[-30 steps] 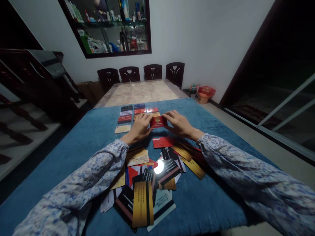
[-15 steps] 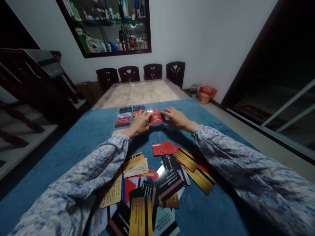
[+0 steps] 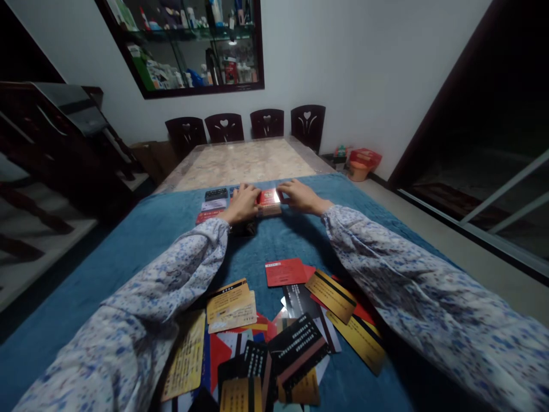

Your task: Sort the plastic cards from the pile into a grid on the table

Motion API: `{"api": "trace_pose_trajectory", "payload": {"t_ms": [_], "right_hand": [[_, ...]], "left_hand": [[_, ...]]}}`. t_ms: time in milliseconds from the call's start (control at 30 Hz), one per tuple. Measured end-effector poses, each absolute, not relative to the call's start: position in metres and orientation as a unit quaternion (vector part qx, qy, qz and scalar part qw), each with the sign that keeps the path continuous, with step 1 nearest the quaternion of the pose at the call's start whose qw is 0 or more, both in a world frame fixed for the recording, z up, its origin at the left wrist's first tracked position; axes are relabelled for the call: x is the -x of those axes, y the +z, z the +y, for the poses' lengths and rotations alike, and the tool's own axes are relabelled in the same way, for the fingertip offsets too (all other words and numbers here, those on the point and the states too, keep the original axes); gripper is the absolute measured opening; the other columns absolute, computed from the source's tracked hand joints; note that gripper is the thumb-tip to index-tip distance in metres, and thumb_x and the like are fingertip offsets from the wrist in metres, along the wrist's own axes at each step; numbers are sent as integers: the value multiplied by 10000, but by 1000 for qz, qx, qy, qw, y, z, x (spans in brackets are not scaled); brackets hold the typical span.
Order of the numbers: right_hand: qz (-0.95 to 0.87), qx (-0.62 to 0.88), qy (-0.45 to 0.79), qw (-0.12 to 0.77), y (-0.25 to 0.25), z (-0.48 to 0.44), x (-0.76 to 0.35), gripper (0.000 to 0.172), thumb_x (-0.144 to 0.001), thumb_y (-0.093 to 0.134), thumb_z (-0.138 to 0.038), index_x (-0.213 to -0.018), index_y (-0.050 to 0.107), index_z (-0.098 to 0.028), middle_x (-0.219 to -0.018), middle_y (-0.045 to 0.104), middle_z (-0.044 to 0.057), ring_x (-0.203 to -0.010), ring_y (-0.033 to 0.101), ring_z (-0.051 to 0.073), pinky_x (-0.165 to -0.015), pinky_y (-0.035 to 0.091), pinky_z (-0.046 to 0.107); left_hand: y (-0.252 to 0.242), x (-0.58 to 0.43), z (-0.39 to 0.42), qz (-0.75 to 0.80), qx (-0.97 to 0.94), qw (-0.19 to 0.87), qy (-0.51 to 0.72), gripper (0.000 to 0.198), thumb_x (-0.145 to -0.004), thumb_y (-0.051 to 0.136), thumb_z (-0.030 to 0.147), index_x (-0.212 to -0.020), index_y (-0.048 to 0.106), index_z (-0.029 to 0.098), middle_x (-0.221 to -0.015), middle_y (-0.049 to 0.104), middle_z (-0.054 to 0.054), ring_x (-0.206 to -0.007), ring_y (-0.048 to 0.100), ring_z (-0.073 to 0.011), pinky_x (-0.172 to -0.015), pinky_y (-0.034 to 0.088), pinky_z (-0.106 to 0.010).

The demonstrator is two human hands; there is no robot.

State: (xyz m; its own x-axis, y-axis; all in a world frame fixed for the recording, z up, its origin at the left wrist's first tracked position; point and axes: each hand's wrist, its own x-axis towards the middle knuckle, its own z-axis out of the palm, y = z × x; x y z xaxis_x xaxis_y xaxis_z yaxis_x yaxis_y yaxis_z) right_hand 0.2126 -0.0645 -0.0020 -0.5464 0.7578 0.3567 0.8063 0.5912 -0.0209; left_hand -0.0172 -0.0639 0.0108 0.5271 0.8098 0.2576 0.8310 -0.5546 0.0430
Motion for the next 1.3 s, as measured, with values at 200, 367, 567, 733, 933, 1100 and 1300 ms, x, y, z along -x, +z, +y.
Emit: {"api": "trace_pose_trajectory", "payload": {"t_ms": [200,367,567,733,933,1100,1300], "right_hand": [[-872,460,-69,152,-10,-38,-209,246,-898,660,-174,-1138,715,-186,-1236,711,111,-1040,590,244,-905,461,345],[-873,469,-47,126,-16,-19,-207,329,-902,643,-183,-1224,700,-149,-1285,698,142,-1105,611,257,-940,449,333],[-870,477,-37,115,-22,-1,-202,388,-893,644,-179,-1278,686,-156,-1316,701,131,-1148,633,248,-968,448,307],[-868,489,-15,89,-24,6,-196,337,-883,645,-172,-1210,725,-155,-1264,730,138,-1139,661,258,-945,468,301],[-859,508,4,69,-28,12,-194,377,-865,662,-170,-1236,727,-186,-1241,747,107,-1120,683,239,-908,482,265],[-857,512,14,60,-31,14,-194,430,-863,665,-169,-1290,708,-162,-1263,742,119,-1135,680,237,-917,475,252],[-856,513,20,49,-29,13,-194,418,-874,638,-170,-1285,716,-166,-1247,749,107,-1113,686,224,-897,467,235]], "left_hand": [[7,14,-42,-488,867,41,-93,333,-834,652,261,-1153,709,185,-1270,644,-155,-1264,444,-384,-993,429,-540],[10,12,-24,-493,866,29,-76,361,-809,662,290,-1150,721,185,-1241,661,-157,-1279,440,-393,-1018,420,-541],[9,10,-10,-507,860,24,-48,312,-811,664,324,-1080,746,188,-1204,693,-156,-1283,441,-394,-1031,424,-536],[6,9,-4,-524,851,10,-14,302,-796,654,255,-1071,749,172,-1147,715,-166,-1295,440,-409,-1039,422,-578],[1,8,2,-529,849,-11,0,191,-792,651,244,-948,735,173,-1079,707,-162,-1279,456,-393,-1070,391,-596],[-4,10,5,-530,848,-23,7,120,-790,666,249,-883,706,185,-1039,698,-131,-1282,436,-380,-1081,370,-612],[-3,11,5,-532,846,-35,16,175,-819,672,288,-964,725,206,-1091,695,-128,-1320,409,-393,-1098,342,-629]]}}
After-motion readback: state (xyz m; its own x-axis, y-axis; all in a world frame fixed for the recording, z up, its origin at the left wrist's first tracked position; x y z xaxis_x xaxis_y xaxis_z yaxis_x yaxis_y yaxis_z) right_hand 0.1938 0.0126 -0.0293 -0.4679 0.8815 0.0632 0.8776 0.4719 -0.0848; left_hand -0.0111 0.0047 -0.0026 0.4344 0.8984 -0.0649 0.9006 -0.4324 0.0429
